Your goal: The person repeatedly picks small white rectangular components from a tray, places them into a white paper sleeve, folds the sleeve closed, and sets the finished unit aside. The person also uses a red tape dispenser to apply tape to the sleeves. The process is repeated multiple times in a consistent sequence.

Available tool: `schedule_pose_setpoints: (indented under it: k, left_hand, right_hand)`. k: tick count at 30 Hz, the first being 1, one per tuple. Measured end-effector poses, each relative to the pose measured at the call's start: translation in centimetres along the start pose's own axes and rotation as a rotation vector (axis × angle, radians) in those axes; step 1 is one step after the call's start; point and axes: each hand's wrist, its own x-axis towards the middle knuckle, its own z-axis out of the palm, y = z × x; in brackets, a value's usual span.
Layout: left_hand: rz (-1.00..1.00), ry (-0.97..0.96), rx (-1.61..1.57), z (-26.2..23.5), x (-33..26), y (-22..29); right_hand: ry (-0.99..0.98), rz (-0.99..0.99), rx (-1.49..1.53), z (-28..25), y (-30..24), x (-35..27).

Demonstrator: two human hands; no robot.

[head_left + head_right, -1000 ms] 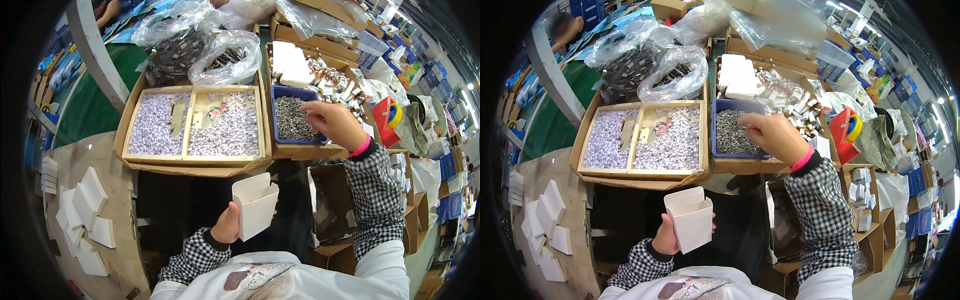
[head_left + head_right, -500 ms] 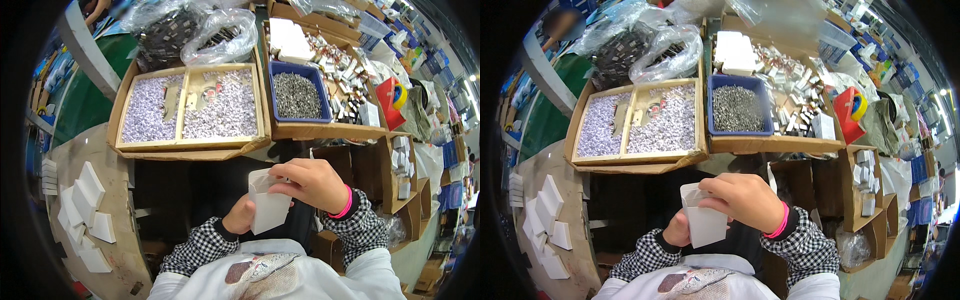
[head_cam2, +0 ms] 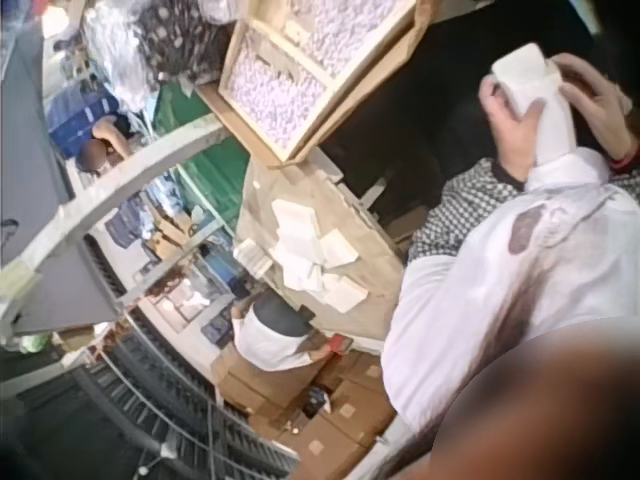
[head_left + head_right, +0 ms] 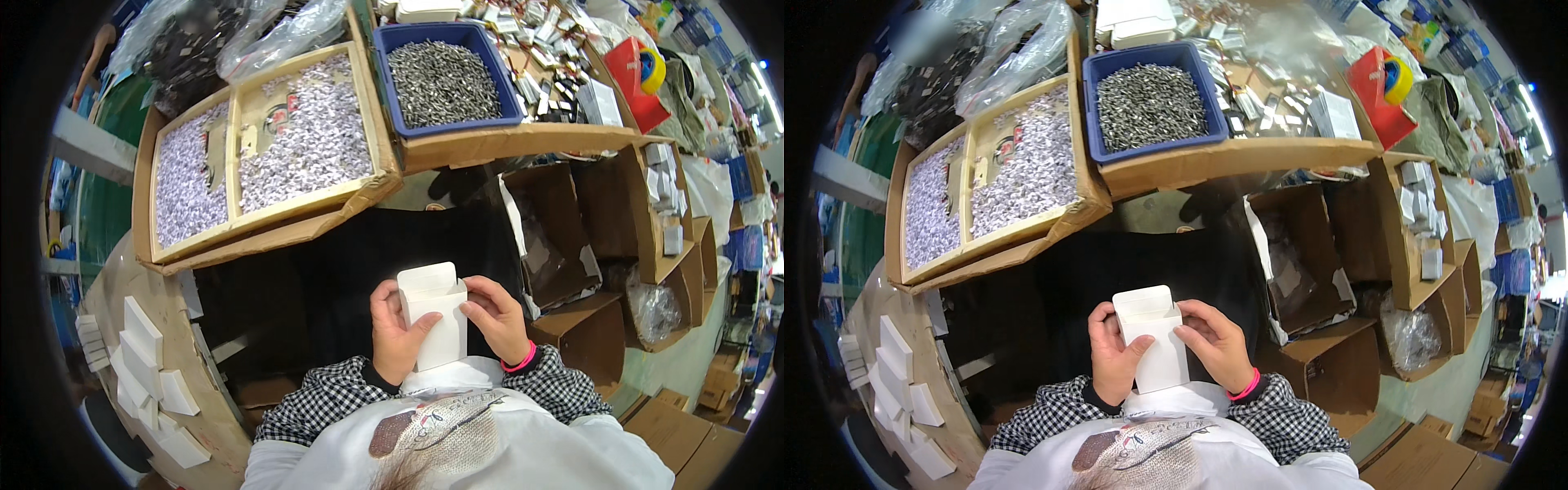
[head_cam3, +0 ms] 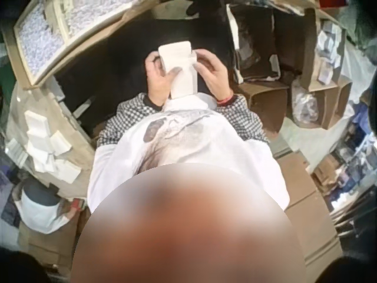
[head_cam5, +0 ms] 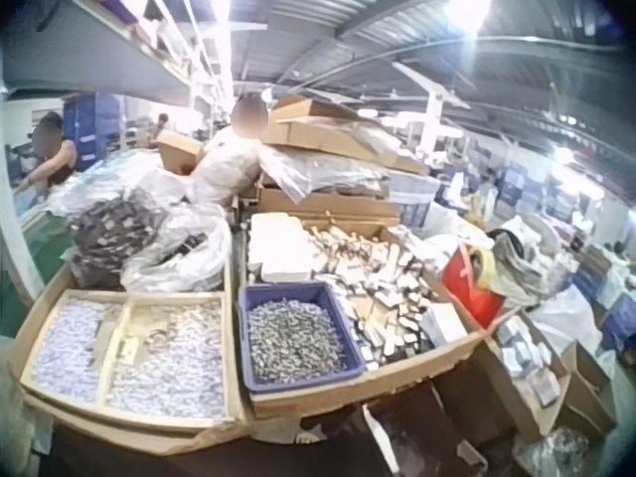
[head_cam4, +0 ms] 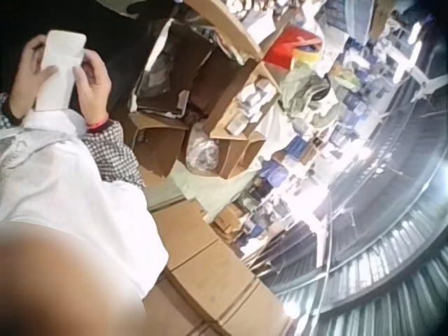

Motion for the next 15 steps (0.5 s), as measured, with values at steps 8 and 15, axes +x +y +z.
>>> schedule_pose_setpoints:
  k: [8,15]
  left_hand:
    - [0.088,0.047,0.047,-0.5,-0.3,0.6]
    - [0.071,-0.065,0.118,-1.0,-0.9,0.7]
  right_hand:
    - [0.008,-0.066,0.022,0.7,0.4,0.6]
    - [-0.133,-0.124,-0.216,-1.1,0.0,0.7]
